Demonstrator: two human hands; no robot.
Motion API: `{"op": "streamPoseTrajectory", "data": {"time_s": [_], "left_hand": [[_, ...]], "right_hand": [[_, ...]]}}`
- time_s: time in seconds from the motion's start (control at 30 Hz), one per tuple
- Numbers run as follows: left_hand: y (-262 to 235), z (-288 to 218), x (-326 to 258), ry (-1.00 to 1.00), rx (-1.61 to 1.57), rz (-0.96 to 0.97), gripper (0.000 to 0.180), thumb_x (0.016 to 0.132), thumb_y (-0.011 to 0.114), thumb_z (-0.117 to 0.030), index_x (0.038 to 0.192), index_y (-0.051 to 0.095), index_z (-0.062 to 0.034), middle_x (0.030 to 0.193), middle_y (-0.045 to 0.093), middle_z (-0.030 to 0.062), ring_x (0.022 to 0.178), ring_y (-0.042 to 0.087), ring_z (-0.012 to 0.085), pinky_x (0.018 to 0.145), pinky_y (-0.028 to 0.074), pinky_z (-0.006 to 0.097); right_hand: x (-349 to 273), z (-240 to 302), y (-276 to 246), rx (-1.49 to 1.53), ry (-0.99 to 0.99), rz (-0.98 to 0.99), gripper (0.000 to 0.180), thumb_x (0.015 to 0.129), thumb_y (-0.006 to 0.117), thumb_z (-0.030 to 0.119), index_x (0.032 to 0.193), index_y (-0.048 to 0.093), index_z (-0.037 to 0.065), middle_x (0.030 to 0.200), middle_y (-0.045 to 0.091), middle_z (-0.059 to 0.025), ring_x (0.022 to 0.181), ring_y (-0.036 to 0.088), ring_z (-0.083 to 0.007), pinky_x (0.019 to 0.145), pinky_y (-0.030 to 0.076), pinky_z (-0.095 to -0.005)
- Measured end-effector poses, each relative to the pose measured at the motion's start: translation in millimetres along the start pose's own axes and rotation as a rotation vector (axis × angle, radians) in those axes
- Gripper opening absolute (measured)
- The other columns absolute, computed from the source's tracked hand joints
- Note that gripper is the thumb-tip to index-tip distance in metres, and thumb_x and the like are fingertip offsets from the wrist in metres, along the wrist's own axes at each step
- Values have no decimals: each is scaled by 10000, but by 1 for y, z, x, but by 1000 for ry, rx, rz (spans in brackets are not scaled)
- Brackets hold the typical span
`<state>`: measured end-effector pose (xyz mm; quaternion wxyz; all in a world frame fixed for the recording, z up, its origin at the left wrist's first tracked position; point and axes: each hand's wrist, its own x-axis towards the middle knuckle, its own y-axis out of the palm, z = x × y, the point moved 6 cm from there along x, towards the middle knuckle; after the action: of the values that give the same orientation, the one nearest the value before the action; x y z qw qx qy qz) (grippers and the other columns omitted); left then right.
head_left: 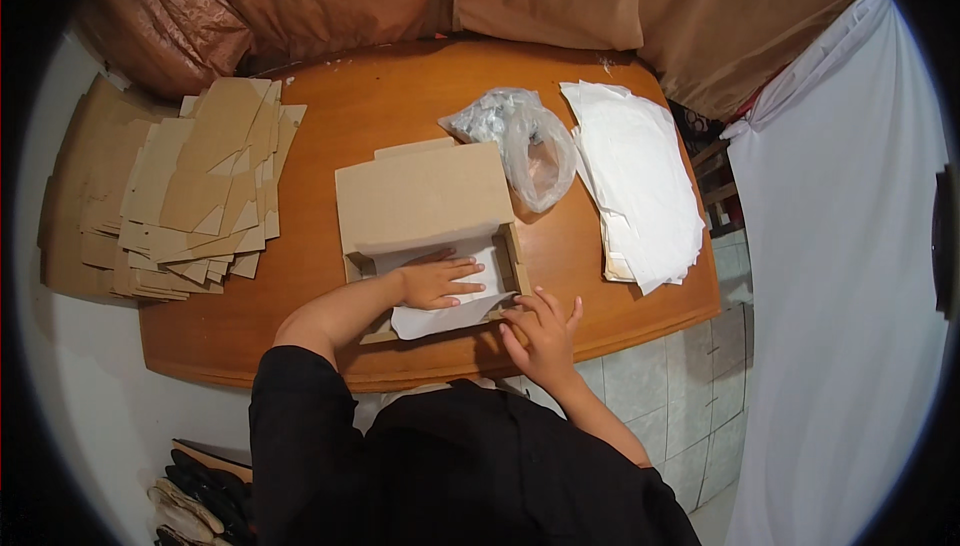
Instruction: The recorder folds flat cardboard into shoe boxes, inserts tissue paper inside, and stacks the completed boxes on a shelf.
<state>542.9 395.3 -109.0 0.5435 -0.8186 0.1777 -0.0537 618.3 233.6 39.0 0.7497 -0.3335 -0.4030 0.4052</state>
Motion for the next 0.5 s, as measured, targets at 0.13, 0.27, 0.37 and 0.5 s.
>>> {"op": "streamPoseTrajectory", "data": {"time_s": [0.13,0.27,0.37,0.5], "left_hand": [[8,13,-7,2,-123,-139,470,921,433,-338,1355,419,-159,1389,383,196,1263,387,362,1047,322,415],[-77,-15,-20,-599,-542,136,563,862,496,-514,1211,572,-78,1144,600,200,1045,575,341,912,434,368],[-82,-37,-54,-644,-732,196,861,738,580,-656,1275,486,10,1207,557,225,1108,543,337,939,416,346],[-57,-55,-90,-557,-861,57,678,750,684,-481,1262,523,-67,1205,575,174,1114,553,279,924,435,326]], "right_hand": [[24,-12,-2,67,33,-41,165,756,653,188,918,651,155,1056,570,-29,1149,475,-253,1005,76,-633],[66,-70,-10,44,95,-165,159,760,650,178,915,663,145,1040,584,-41,1130,487,-262,1031,150,-536],[116,-110,7,40,107,-139,162,777,614,145,923,661,91,955,625,-94,1017,566,-277,959,335,-443],[176,-157,70,258,213,-47,191,792,572,110,946,654,32,918,651,-148,877,617,-314,784,469,-363]]}}
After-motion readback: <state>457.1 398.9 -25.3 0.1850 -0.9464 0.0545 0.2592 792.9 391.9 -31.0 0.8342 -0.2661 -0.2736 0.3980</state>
